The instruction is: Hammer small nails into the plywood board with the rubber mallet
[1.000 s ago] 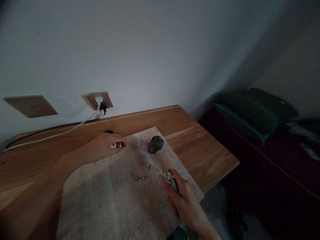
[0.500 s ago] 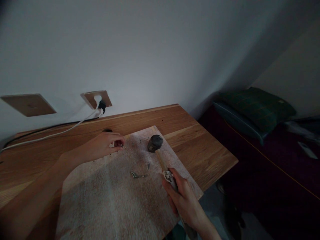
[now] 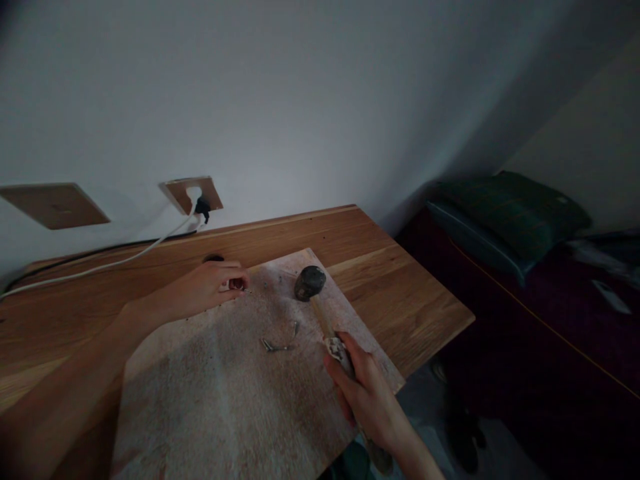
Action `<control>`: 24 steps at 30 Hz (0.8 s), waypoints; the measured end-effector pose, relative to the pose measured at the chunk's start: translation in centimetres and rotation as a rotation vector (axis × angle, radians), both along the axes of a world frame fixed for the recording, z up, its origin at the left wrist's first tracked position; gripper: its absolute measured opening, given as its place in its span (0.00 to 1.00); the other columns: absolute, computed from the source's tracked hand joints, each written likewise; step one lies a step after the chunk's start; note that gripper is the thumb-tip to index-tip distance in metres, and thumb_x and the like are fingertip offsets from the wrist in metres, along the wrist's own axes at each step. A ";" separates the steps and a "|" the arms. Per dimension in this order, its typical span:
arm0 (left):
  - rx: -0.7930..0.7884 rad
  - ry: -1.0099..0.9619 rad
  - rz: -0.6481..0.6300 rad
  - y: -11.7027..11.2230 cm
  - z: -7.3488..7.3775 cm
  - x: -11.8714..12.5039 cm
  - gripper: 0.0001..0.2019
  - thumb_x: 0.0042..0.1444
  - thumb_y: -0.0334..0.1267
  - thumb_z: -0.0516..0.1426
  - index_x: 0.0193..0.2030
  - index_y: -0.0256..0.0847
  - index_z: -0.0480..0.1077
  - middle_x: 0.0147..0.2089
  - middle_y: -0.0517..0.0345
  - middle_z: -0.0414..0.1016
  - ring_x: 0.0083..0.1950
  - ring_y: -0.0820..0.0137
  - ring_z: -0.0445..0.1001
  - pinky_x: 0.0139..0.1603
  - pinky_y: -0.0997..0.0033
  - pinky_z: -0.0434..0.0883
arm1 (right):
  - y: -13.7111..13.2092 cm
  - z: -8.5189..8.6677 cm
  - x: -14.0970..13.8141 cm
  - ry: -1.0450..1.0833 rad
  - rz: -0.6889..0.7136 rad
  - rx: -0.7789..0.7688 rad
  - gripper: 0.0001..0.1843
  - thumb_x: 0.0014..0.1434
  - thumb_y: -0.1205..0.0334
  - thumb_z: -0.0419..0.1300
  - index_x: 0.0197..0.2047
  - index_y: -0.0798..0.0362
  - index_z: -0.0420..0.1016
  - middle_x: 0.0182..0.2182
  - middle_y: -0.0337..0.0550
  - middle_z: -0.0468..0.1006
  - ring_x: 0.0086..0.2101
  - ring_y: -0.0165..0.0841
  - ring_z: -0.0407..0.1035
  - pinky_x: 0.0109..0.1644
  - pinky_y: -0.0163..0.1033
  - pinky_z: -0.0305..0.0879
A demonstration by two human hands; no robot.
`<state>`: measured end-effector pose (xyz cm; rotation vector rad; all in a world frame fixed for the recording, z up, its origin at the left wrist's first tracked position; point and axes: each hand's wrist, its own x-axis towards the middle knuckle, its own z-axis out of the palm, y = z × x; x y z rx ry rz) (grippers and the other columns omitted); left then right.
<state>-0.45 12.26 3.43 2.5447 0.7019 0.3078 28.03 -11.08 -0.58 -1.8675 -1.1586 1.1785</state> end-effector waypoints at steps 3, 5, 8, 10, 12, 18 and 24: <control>0.008 0.012 -0.008 -0.1 0.0 0.1 0.06 0.66 0.35 0.55 0.41 0.42 0.75 0.41 0.56 0.75 0.41 0.66 0.75 0.42 0.67 0.67 | -0.1 -0.2 0.1 0.018 0.004 0.008 0.34 0.68 0.39 0.58 0.67 0.52 0.62 0.18 0.28 0.67 0.14 0.26 0.56 0.19 0.32 0.54; 0.006 0.015 -0.004 -0.2 -0.1 0.1 0.07 0.67 0.35 0.55 0.42 0.42 0.75 0.41 0.55 0.75 0.42 0.66 0.74 0.42 0.67 0.67 | 0.0 -0.1 0.1 0.016 0.019 0.025 0.30 0.69 0.40 0.57 0.63 0.52 0.65 0.18 0.28 0.66 0.14 0.26 0.55 0.19 0.31 0.53; 0.007 0.012 0.009 -0.2 -0.3 0.1 0.07 0.67 0.35 0.55 0.42 0.42 0.75 0.42 0.56 0.74 0.42 0.66 0.74 0.42 0.67 0.67 | 0.1 0.4 0.0 0.010 0.060 0.035 0.23 0.70 0.41 0.57 0.55 0.52 0.68 0.17 0.27 0.65 0.14 0.25 0.55 0.19 0.31 0.52; 0.012 0.009 0.011 -0.1 -0.5 0.2 0.06 0.67 0.35 0.55 0.42 0.42 0.75 0.42 0.56 0.74 0.42 0.66 0.74 0.43 0.67 0.67 | 0.2 0.7 -0.1 0.005 0.069 0.030 0.22 0.70 0.41 0.56 0.53 0.52 0.68 0.16 0.27 0.64 0.14 0.25 0.55 0.18 0.31 0.51; 0.017 0.003 0.006 -0.1 -0.7 0.2 0.06 0.67 0.34 0.55 0.42 0.42 0.74 0.42 0.56 0.75 0.42 0.66 0.74 0.43 0.66 0.67 | 0.3 0.8 -0.2 0.005 0.063 0.020 0.22 0.70 0.41 0.56 0.54 0.52 0.67 0.16 0.26 0.63 0.14 0.25 0.54 0.18 0.31 0.51; 0.045 -0.008 0.011 -0.2 -0.9 0.5 0.06 0.68 0.34 0.55 0.42 0.41 0.74 0.42 0.56 0.75 0.42 0.66 0.75 0.44 0.66 0.68 | 0.4 1.2 -0.4 0.017 0.069 0.028 0.19 0.71 0.42 0.57 0.49 0.50 0.68 0.17 0.27 0.65 0.14 0.25 0.54 0.18 0.31 0.50; 0.039 -0.023 0.023 -0.1 -1.2 0.7 0.06 0.67 0.33 0.56 0.43 0.42 0.75 0.43 0.55 0.76 0.43 0.65 0.75 0.45 0.66 0.68 | 0.4 1.2 -0.3 0.005 0.064 0.021 0.20 0.70 0.42 0.57 0.50 0.50 0.67 0.15 0.26 0.63 0.14 0.26 0.53 0.18 0.31 0.51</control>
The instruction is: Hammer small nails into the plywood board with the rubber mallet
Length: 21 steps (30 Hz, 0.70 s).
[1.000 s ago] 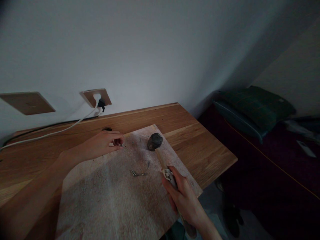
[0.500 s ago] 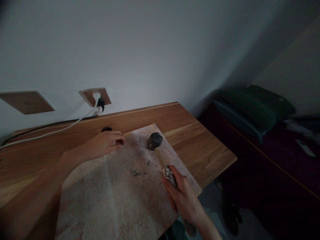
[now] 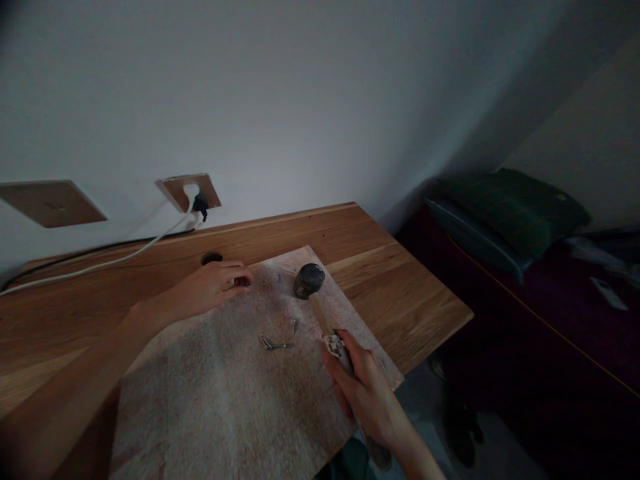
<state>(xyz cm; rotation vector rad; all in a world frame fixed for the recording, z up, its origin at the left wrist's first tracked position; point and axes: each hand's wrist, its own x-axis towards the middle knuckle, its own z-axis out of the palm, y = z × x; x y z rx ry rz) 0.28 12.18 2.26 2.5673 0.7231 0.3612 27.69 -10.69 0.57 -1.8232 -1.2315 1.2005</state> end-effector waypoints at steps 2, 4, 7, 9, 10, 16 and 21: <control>-0.003 -0.015 -0.009 0.1 -0.1 -0.1 0.06 0.67 0.32 0.56 0.42 0.42 0.75 0.42 0.56 0.77 0.42 0.66 0.76 0.45 0.66 0.69 | 0.0 -0.2 0.1 0.018 -0.007 0.001 0.22 0.69 0.41 0.57 0.52 0.50 0.67 0.15 0.26 0.63 0.14 0.26 0.54 0.18 0.32 0.51; -0.005 -0.035 -0.016 0.2 -0.1 -0.1 0.05 0.65 0.32 0.57 0.40 0.42 0.75 0.40 0.56 0.77 0.41 0.66 0.76 0.44 0.66 0.69 | 0.0 -0.3 0.1 0.028 0.000 0.004 0.22 0.69 0.40 0.57 0.52 0.50 0.68 0.16 0.26 0.64 0.14 0.26 0.54 0.18 0.31 0.51; -0.005 -0.055 -0.023 0.3 -0.2 -0.2 0.05 0.64 0.31 0.58 0.38 0.42 0.75 0.39 0.57 0.77 0.40 0.67 0.76 0.43 0.67 0.68 | 0.1 0.0 0.0 0.015 0.034 0.009 0.20 0.70 0.42 0.57 0.50 0.51 0.68 0.14 0.25 0.62 0.14 0.25 0.53 0.19 0.31 0.51; 0.002 -0.066 -0.026 0.2 -0.3 -0.2 0.05 0.64 0.31 0.58 0.37 0.42 0.74 0.38 0.58 0.76 0.39 0.67 0.75 0.41 0.67 0.68 | 0.2 0.4 -0.1 -0.002 0.040 0.011 0.19 0.71 0.42 0.56 0.49 0.51 0.68 0.13 0.25 0.61 0.13 0.26 0.53 0.19 0.31 0.51; 0.004 -0.073 -0.029 0.2 -0.3 -0.1 0.05 0.64 0.30 0.58 0.37 0.42 0.74 0.38 0.58 0.76 0.38 0.68 0.75 0.41 0.67 0.67 | 0.2 0.5 -0.1 -0.009 0.040 0.011 0.20 0.70 0.42 0.56 0.49 0.51 0.68 0.13 0.25 0.62 0.13 0.26 0.53 0.19 0.31 0.51; 0.008 -0.059 -0.009 0.1 -0.5 0.1 0.05 0.63 0.29 0.59 0.36 0.41 0.73 0.38 0.58 0.76 0.38 0.67 0.75 0.41 0.67 0.67 | 0.1 0.2 0.0 -0.035 0.024 0.018 0.18 0.70 0.43 0.58 0.48 0.50 0.69 0.16 0.27 0.65 0.13 0.24 0.54 0.19 0.31 0.51; -0.006 -0.076 0.012 0.1 -1.1 0.2 0.05 0.63 0.29 0.60 0.37 0.42 0.73 0.38 0.58 0.76 0.40 0.66 0.76 0.43 0.67 0.67 | 0.0 -0.1 0.0 -0.001 -0.012 0.003 0.22 0.70 0.41 0.57 0.53 0.51 0.68 0.18 0.27 0.65 0.14 0.24 0.55 0.18 0.31 0.52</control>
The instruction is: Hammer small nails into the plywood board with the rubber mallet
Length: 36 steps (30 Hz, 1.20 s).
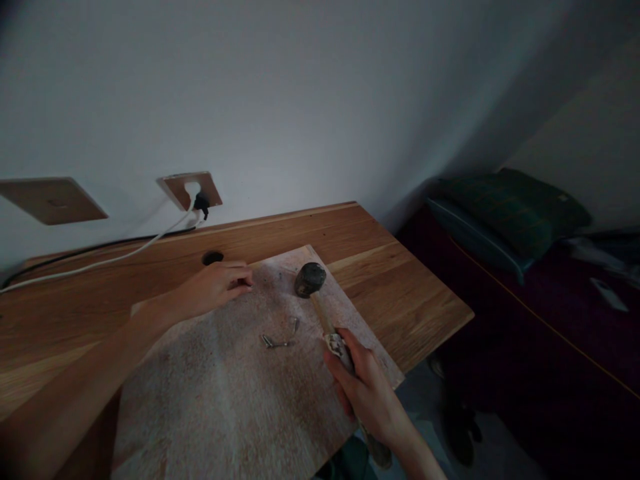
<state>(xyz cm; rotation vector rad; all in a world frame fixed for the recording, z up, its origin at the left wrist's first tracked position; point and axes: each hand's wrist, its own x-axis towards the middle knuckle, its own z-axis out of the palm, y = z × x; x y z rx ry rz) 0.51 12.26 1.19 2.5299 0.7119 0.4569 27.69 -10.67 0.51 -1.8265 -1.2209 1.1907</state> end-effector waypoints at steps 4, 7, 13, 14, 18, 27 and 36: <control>-0.038 -0.049 0.029 -0.1 -0.6 0.1 0.05 0.62 0.29 0.61 0.36 0.42 0.73 0.38 0.59 0.76 0.40 0.67 0.75 0.43 0.67 0.67 | 0.1 0.1 -0.1 -0.001 0.012 -0.003 0.22 0.69 0.41 0.58 0.53 0.52 0.68 0.19 0.28 0.66 0.13 0.24 0.54 0.17 0.31 0.50; -0.086 -0.122 0.072 -0.4 -1.5 0.0 0.04 0.62 0.32 0.62 0.36 0.42 0.73 0.37 0.59 0.76 0.38 0.67 0.74 0.41 0.68 0.67 | 0.2 0.3 -0.2 -0.003 0.023 0.003 0.22 0.70 0.41 0.56 0.51 0.52 0.67 0.18 0.27 0.65 0.13 0.24 0.54 0.17 0.31 0.50; -0.095 -0.264 0.091 -0.6 -3.0 -0.2 0.05 0.64 0.35 0.62 0.35 0.42 0.74 0.37 0.58 0.76 0.39 0.67 0.74 0.42 0.67 0.68 | 0.2 0.4 -0.2 -0.031 0.035 0.007 0.21 0.70 0.40 0.56 0.49 0.51 0.66 0.15 0.25 0.63 0.13 0.24 0.53 0.18 0.31 0.50; -0.092 -0.268 0.090 -0.6 -3.1 -0.2 0.05 0.64 0.35 0.62 0.35 0.42 0.74 0.37 0.58 0.76 0.39 0.67 0.74 0.43 0.66 0.68 | 0.1 0.4 -0.2 -0.034 0.037 0.001 0.22 0.70 0.40 0.55 0.49 0.51 0.67 0.14 0.25 0.63 0.13 0.25 0.53 0.18 0.31 0.50; -0.119 -0.271 0.085 -0.6 -2.9 -0.3 0.04 0.64 0.35 0.61 0.36 0.42 0.76 0.37 0.57 0.77 0.39 0.67 0.75 0.42 0.66 0.69 | 0.1 0.4 -0.1 -0.044 0.039 0.009 0.21 0.70 0.40 0.55 0.48 0.51 0.68 0.13 0.25 0.62 0.13 0.25 0.53 0.19 0.32 0.50; -0.147 -0.256 0.067 -0.7 -2.5 -0.3 0.06 0.65 0.37 0.59 0.38 0.41 0.78 0.39 0.55 0.79 0.40 0.66 0.77 0.44 0.66 0.71 | 0.1 0.2 -0.2 -0.022 0.019 -0.007 0.24 0.69 0.40 0.55 0.53 0.52 0.69 0.13 0.25 0.62 0.13 0.26 0.53 0.19 0.33 0.49; -0.078 -0.219 0.193 -0.6 -3.2 -0.2 0.08 0.57 0.38 0.66 0.40 0.40 0.74 0.40 0.55 0.74 0.39 0.65 0.74 0.41 0.66 0.72 | 0.5 1.0 -0.9 -0.042 0.062 -0.035 0.22 0.69 0.42 0.57 0.53 0.51 0.71 0.13 0.27 0.63 0.13 0.27 0.55 0.19 0.33 0.51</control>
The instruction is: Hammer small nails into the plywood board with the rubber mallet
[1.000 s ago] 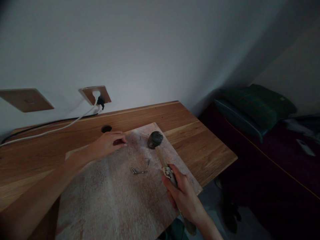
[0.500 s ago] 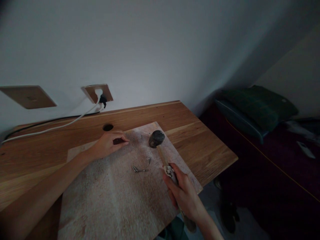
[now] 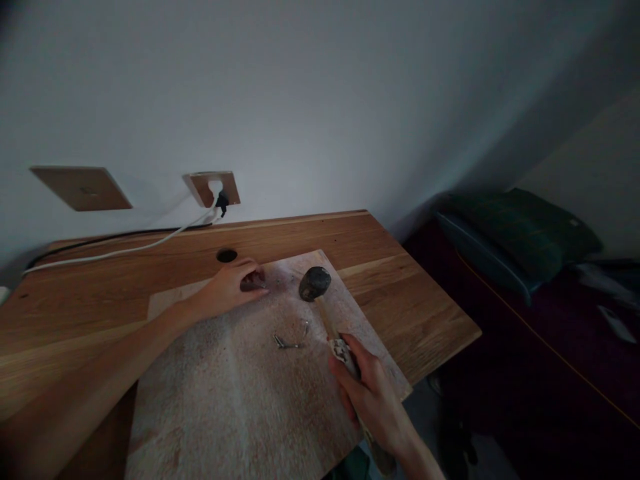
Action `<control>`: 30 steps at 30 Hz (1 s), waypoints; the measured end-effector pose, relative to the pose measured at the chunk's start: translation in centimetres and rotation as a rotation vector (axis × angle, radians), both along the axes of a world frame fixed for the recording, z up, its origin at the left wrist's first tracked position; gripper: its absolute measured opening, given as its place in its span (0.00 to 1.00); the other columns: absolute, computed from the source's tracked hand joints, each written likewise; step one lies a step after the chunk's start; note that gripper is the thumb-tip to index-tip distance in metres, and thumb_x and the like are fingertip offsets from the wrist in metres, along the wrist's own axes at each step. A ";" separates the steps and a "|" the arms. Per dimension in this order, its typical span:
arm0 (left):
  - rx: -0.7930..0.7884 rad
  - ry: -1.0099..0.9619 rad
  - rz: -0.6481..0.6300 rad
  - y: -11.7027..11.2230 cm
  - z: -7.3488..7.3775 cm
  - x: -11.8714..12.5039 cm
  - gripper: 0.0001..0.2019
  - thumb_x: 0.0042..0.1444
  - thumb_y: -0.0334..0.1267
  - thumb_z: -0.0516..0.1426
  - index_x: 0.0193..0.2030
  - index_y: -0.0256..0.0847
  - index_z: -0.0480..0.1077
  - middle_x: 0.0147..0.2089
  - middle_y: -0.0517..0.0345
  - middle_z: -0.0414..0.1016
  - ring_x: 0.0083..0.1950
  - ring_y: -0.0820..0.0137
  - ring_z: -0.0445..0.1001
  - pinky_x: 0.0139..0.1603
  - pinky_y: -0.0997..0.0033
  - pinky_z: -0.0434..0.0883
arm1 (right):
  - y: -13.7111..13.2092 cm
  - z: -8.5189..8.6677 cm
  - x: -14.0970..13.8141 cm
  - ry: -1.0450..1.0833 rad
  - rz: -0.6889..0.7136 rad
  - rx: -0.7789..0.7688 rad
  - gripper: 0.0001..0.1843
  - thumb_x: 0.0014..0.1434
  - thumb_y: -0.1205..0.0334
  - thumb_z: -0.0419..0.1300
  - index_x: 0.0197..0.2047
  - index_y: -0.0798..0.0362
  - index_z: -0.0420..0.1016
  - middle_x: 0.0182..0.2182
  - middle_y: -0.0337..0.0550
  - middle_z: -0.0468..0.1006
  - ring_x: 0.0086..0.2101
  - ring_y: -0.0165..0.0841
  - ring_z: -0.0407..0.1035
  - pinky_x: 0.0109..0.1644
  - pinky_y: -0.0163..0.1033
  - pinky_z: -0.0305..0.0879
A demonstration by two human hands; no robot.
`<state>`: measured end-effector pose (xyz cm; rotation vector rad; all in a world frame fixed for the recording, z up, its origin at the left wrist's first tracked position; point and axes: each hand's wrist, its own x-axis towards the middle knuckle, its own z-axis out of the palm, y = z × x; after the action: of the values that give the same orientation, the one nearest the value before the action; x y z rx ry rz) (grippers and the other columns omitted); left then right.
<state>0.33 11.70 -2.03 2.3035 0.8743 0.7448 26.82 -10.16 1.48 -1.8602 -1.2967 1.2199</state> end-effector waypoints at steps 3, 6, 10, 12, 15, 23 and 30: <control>-0.007 0.056 0.016 0.2 -0.1 0.0 0.04 0.58 0.35 0.65 0.36 0.40 0.74 0.36 0.56 0.74 0.37 0.66 0.74 0.38 0.67 0.69 | 0.6 0.3 -0.9 0.014 0.037 0.001 0.21 0.69 0.44 0.58 0.53 0.52 0.71 0.14 0.27 0.64 0.14 0.27 0.55 0.20 0.32 0.52; -0.040 0.077 0.015 0.3 -0.1 0.0 0.01 0.57 0.32 0.64 0.35 0.40 0.76 0.34 0.57 0.75 0.34 0.67 0.74 0.36 0.68 0.67 | 1.2 0.6 -2.1 0.045 0.080 0.000 0.21 0.68 0.45 0.58 0.54 0.52 0.70 0.15 0.26 0.63 0.14 0.26 0.55 0.19 0.31 0.52; -0.096 0.052 0.025 0.2 -0.1 0.0 0.01 0.55 0.31 0.63 0.34 0.40 0.77 0.31 0.59 0.75 0.30 0.70 0.72 0.33 0.69 0.66 | 1.9 0.8 -3.4 0.087 0.109 0.002 0.22 0.69 0.43 0.58 0.54 0.52 0.70 0.17 0.26 0.62 0.14 0.25 0.56 0.17 0.29 0.52; -0.108 0.044 0.022 0.1 -0.1 -0.1 0.02 0.54 0.31 0.63 0.34 0.40 0.78 0.29 0.60 0.75 0.29 0.70 0.72 0.33 0.70 0.65 | 2.1 0.7 -3.8 0.096 0.112 0.002 0.22 0.68 0.42 0.57 0.53 0.52 0.70 0.17 0.26 0.62 0.14 0.25 0.56 0.16 0.29 0.52; -0.103 0.043 0.018 0.1 0.1 -0.1 0.03 0.54 0.31 0.63 0.35 0.40 0.79 0.30 0.58 0.77 0.30 0.69 0.73 0.34 0.69 0.66 | 2.5 0.7 -4.2 0.074 0.119 0.003 0.22 0.69 0.43 0.58 0.53 0.52 0.70 0.15 0.25 0.62 0.14 0.25 0.57 0.17 0.29 0.52; -0.092 0.025 0.015 0.0 0.3 -0.1 0.03 0.56 0.32 0.64 0.34 0.39 0.81 0.30 0.57 0.78 0.29 0.69 0.74 0.34 0.69 0.67 | 2.5 0.8 -4.4 0.031 0.102 0.018 0.23 0.69 0.44 0.56 0.58 0.52 0.69 0.17 0.26 0.63 0.15 0.25 0.58 0.17 0.29 0.53; -0.092 -0.002 0.019 0.0 0.3 -0.1 0.03 0.53 0.29 0.64 0.33 0.39 0.80 0.27 0.60 0.76 0.28 0.71 0.72 0.33 0.70 0.66 | 2.3 0.7 -4.3 -0.050 0.137 0.050 0.22 0.70 0.44 0.56 0.56 0.53 0.70 0.17 0.28 0.64 0.15 0.26 0.58 0.19 0.31 0.55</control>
<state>0.22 11.70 -1.72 2.2165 0.9121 0.7009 22.48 -7.83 2.20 -1.8025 -1.4892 1.2053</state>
